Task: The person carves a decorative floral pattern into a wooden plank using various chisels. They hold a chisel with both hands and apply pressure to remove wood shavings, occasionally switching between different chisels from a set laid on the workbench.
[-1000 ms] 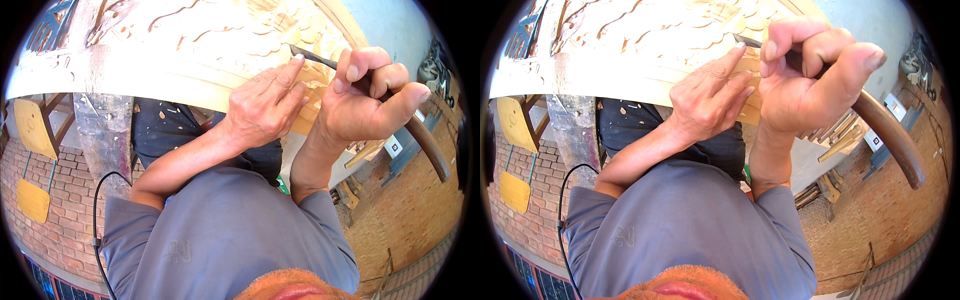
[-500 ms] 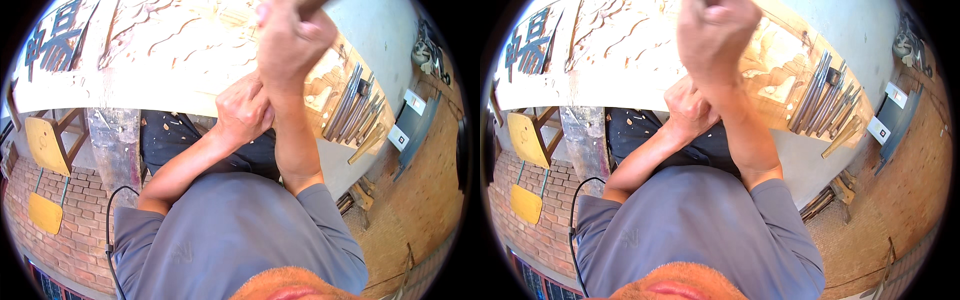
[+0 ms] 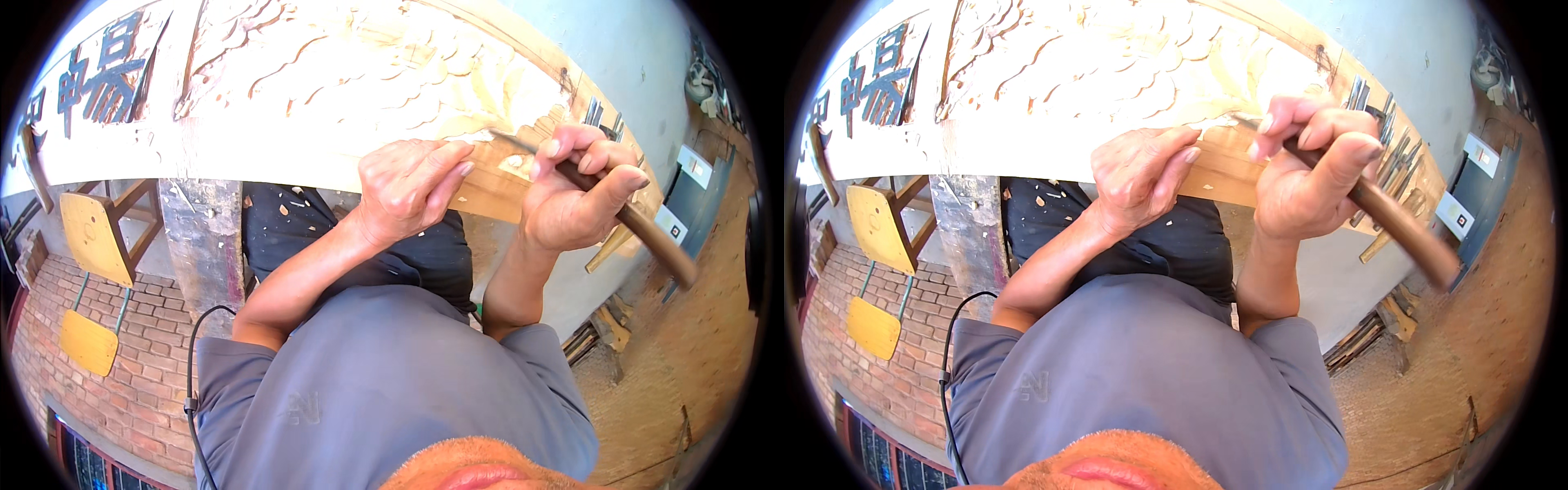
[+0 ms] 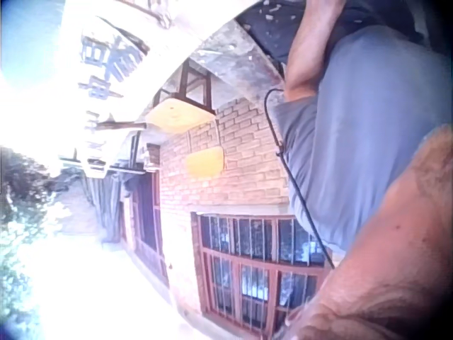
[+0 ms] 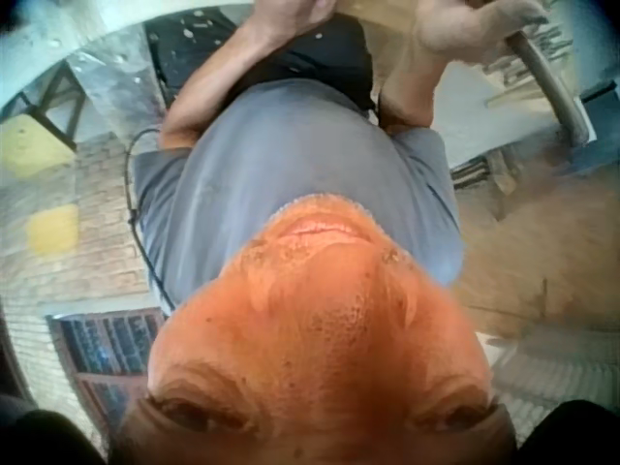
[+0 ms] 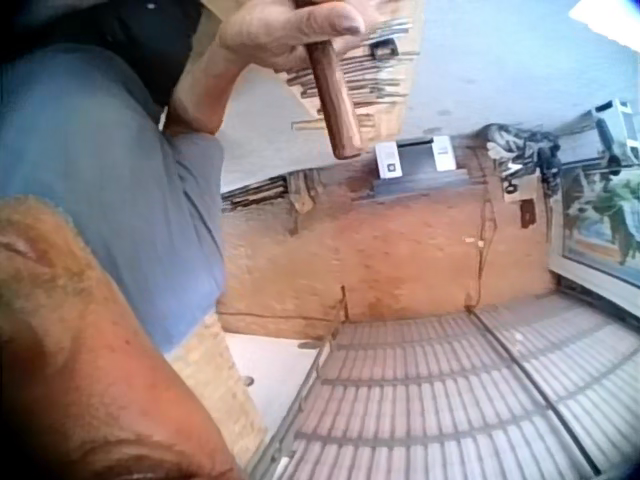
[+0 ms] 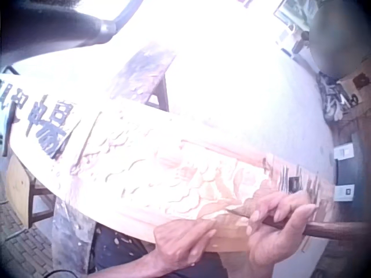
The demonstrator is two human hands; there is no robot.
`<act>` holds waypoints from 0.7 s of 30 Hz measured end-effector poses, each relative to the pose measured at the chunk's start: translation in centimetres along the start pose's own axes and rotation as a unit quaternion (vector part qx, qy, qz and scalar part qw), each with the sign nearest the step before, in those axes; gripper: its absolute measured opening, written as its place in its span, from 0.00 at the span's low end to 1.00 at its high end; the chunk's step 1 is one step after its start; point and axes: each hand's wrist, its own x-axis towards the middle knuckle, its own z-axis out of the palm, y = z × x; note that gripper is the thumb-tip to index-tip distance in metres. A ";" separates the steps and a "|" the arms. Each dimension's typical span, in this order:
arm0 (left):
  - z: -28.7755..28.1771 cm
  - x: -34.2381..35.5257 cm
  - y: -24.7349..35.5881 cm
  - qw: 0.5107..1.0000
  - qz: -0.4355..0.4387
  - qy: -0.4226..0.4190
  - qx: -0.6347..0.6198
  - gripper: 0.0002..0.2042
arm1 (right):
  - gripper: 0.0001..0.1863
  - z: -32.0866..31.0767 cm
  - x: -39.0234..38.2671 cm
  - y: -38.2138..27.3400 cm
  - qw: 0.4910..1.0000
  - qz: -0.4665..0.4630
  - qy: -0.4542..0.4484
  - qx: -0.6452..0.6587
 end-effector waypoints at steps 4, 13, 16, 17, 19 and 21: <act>-0.8 -0.2 0.0 0.997 -0.014 -0.071 0.009 0.09 | 0.30 -1.4 0.6 -0.1 0.983 0.040 -0.129 -0.123; -10.7 -2.2 0.6 0.954 -0.285 0.016 -0.095 0.30 | 0.13 8.6 -3.0 2.4 0.888 -0.238 -0.389 -0.063; -14.5 -4.8 1.2 0.866 -0.391 0.116 -0.288 0.31 | 0.13 9.7 -3.1 3.6 0.856 -0.322 -0.395 -0.087; -15.0 -4.6 1.9 0.867 -0.393 0.114 -0.283 0.31 | 0.17 10.2 -3.3 4.1 0.860 -0.324 -0.389 -0.069; -15.7 -3.8 3.3 0.792 -0.458 0.189 -0.356 0.34 | 0.19 10.2 -3.8 5.7 0.854 -0.312 -0.412 -0.060; -16.3 -4.2 4.4 0.815 -0.432 0.144 -0.359 0.39 | 0.28 10.7 -4.2 6.7 0.848 -0.300 -0.434 -0.044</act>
